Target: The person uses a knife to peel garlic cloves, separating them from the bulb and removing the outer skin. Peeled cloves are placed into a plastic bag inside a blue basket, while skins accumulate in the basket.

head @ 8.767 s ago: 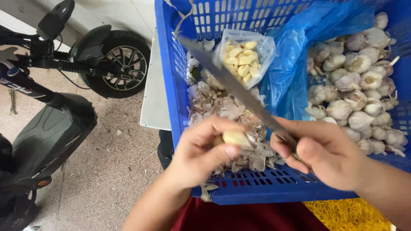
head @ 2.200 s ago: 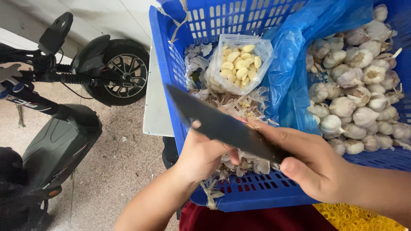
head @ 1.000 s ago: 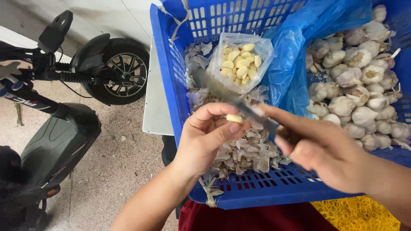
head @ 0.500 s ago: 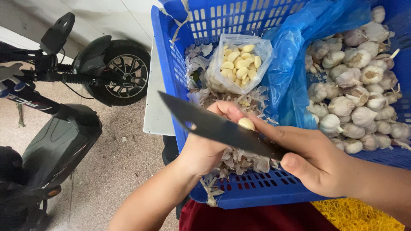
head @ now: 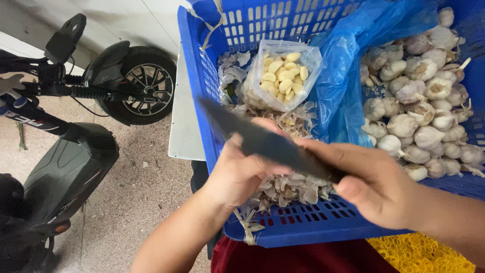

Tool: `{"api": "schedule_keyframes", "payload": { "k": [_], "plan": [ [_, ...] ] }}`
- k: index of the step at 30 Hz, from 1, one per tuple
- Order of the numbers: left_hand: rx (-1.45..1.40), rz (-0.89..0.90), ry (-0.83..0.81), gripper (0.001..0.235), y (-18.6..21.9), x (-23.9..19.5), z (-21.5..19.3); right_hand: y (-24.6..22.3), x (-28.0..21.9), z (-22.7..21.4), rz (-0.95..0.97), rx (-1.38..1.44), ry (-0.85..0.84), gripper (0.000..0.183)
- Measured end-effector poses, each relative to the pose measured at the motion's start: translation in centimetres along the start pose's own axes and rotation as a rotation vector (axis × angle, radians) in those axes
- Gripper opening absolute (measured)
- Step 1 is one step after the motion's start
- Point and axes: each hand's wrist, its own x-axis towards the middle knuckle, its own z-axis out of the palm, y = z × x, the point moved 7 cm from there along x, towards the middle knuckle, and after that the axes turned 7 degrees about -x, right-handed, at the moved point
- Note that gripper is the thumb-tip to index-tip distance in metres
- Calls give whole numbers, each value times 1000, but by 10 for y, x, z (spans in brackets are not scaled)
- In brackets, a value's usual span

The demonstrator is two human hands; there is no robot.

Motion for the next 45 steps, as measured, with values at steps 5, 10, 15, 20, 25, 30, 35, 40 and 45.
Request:
{"api": "schedule_keyframes", "payload": {
  "k": [5,10,15,20,25,30,35,40,45],
  "plan": [
    [457,262,174,28,33,5,-10,17,-7,-11,148,469,-148,60],
    [1273,535,75,21,63,47,17,18,-16,-5,278,441,-336,58],
    [1786,543,65,21,71,90,38,5,-22,7,349,393,-467,61],
    [1981,578,-156,13,24,105,72,-34,-26,-12,-147,323,-188,49],
    [2116,568,-649,13,-55,136,95,-41,-34,-20,-216,409,-232,56],
    [2381,394,-1054,13,-150,200,65,-33,-38,-31,-306,475,-79,61],
    [2565,-10,-285,37,-162,328,9,-15,-51,-43,-267,492,185,74],
    [2143,263,194,47,-131,394,-8,-16,-54,-40,-349,390,246,64],
    [2111,401,-34,32,-164,410,-11,-10,-50,-34,-264,431,172,77]
  ]
}}
